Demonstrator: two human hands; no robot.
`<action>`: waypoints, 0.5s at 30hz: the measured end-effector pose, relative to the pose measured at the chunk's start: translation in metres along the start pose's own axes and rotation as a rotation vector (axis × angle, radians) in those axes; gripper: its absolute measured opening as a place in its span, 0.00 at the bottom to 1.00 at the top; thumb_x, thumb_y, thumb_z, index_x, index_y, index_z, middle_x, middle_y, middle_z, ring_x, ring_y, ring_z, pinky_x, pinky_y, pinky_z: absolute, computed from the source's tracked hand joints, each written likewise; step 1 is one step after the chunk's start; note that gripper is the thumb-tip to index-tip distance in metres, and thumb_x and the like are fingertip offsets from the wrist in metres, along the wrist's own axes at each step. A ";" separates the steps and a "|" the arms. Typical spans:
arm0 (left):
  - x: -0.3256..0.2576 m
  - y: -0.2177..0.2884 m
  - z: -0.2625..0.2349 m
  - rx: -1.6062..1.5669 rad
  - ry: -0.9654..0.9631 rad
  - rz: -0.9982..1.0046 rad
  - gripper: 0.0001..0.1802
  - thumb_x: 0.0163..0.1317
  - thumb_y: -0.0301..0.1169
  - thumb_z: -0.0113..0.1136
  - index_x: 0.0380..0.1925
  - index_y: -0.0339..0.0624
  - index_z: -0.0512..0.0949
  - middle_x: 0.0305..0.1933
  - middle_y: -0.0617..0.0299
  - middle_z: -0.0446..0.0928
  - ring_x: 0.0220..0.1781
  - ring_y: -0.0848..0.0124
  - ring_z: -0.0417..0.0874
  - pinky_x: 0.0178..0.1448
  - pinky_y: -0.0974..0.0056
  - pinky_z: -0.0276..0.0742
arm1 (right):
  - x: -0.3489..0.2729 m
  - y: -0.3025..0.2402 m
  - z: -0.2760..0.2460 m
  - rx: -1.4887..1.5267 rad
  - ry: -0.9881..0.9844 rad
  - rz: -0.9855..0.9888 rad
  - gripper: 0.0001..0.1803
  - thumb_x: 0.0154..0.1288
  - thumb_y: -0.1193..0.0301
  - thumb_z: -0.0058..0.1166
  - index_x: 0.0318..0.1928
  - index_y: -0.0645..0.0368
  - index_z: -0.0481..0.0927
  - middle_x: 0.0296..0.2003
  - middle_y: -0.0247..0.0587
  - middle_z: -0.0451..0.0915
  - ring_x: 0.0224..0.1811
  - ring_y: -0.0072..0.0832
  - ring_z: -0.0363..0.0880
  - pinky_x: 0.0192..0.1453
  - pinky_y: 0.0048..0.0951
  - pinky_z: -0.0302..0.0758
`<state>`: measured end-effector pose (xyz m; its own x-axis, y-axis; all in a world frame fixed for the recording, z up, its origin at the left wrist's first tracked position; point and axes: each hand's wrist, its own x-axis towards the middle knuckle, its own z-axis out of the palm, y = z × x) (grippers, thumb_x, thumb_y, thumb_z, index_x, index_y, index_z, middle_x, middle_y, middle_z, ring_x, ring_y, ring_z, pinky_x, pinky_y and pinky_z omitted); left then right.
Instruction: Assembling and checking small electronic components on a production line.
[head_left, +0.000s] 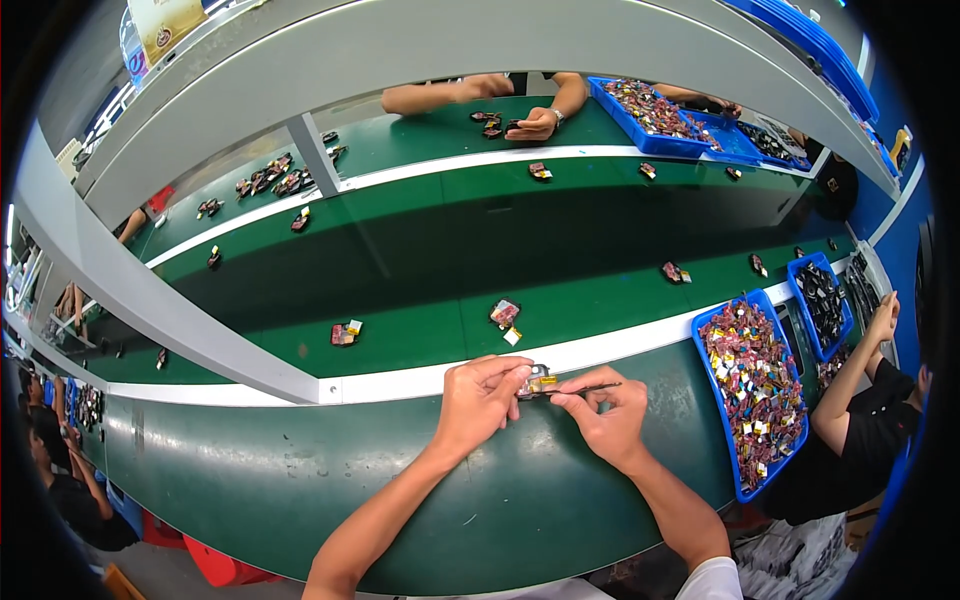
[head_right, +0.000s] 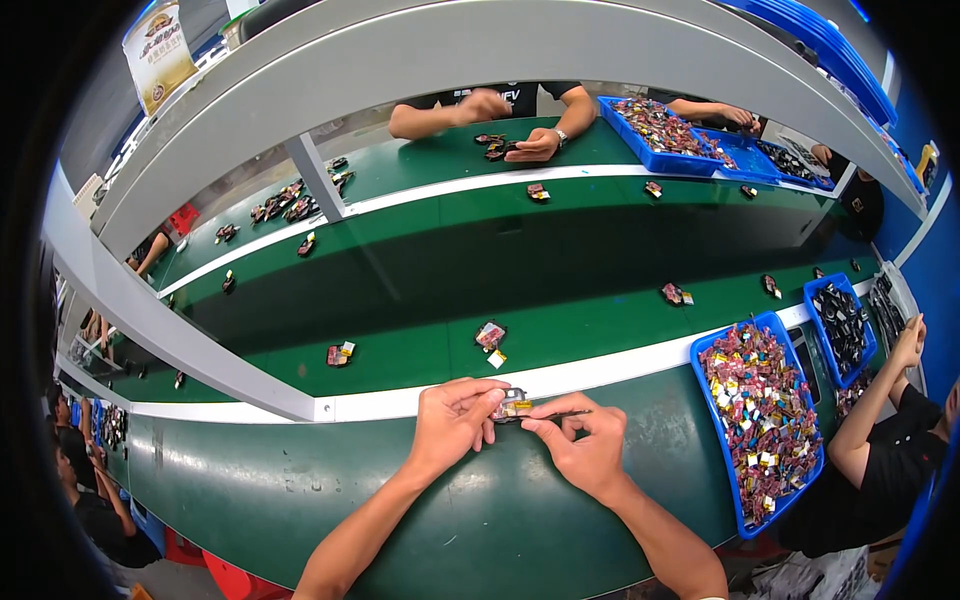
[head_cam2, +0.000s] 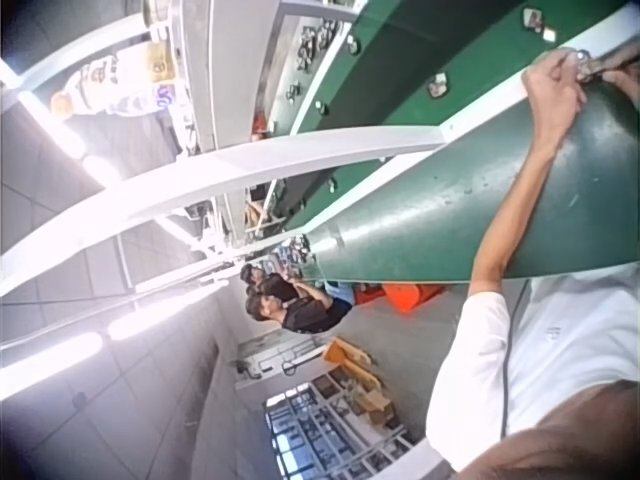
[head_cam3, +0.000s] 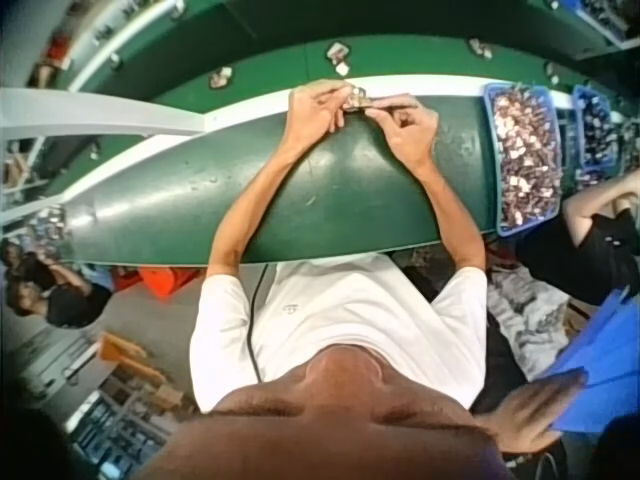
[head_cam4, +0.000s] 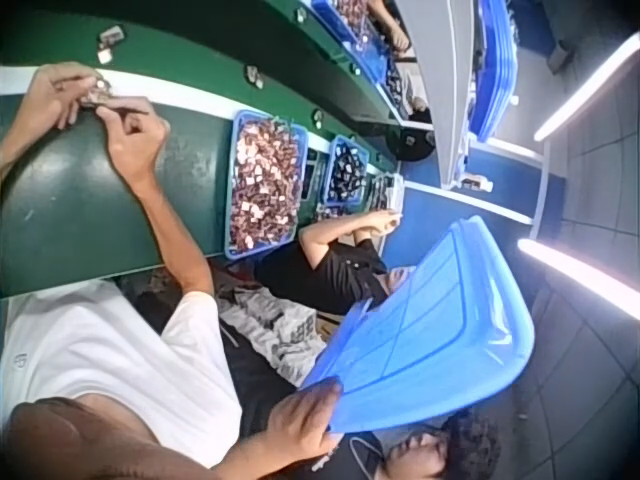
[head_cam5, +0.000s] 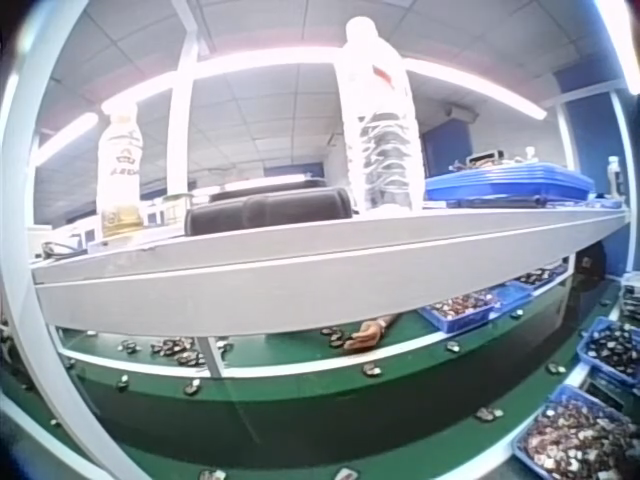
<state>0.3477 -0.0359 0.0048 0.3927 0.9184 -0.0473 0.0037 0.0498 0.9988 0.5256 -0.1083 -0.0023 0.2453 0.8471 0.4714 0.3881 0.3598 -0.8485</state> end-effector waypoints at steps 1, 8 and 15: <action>0.000 0.000 0.000 -0.015 -0.006 0.027 0.10 0.70 0.26 0.61 0.43 0.28 0.85 0.28 0.58 0.82 0.19 0.77 0.79 0.18 0.72 0.70 | 0.000 0.000 -0.001 -0.014 -0.009 -0.031 0.06 0.55 0.80 0.72 0.32 0.62 0.86 0.25 0.34 0.87 0.13 0.10 0.65 0.19 0.18 0.58; 0.001 0.002 0.001 -0.066 -0.053 -0.039 0.11 0.70 0.25 0.61 0.46 0.27 0.84 0.33 0.56 0.84 0.21 0.76 0.81 0.18 0.72 0.72 | 0.003 -0.007 -0.003 -0.072 -0.035 -0.220 0.06 0.52 0.81 0.70 0.29 0.57 0.86 0.31 0.35 0.90 0.12 0.16 0.69 0.19 0.21 0.60; 0.002 0.009 0.000 0.006 -0.132 -0.030 0.13 0.68 0.20 0.60 0.51 0.27 0.82 0.38 0.56 0.80 0.26 0.76 0.82 0.21 0.72 0.75 | 0.006 -0.005 -0.006 -0.157 -0.056 -0.385 0.07 0.51 0.84 0.68 0.28 0.59 0.84 0.31 0.39 0.90 0.11 0.16 0.70 0.20 0.18 0.66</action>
<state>0.3488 -0.0339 0.0133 0.5100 0.8569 -0.0755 0.0231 0.0741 0.9970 0.5307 -0.1077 0.0067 0.0090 0.6843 0.7292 0.5738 0.5937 -0.5642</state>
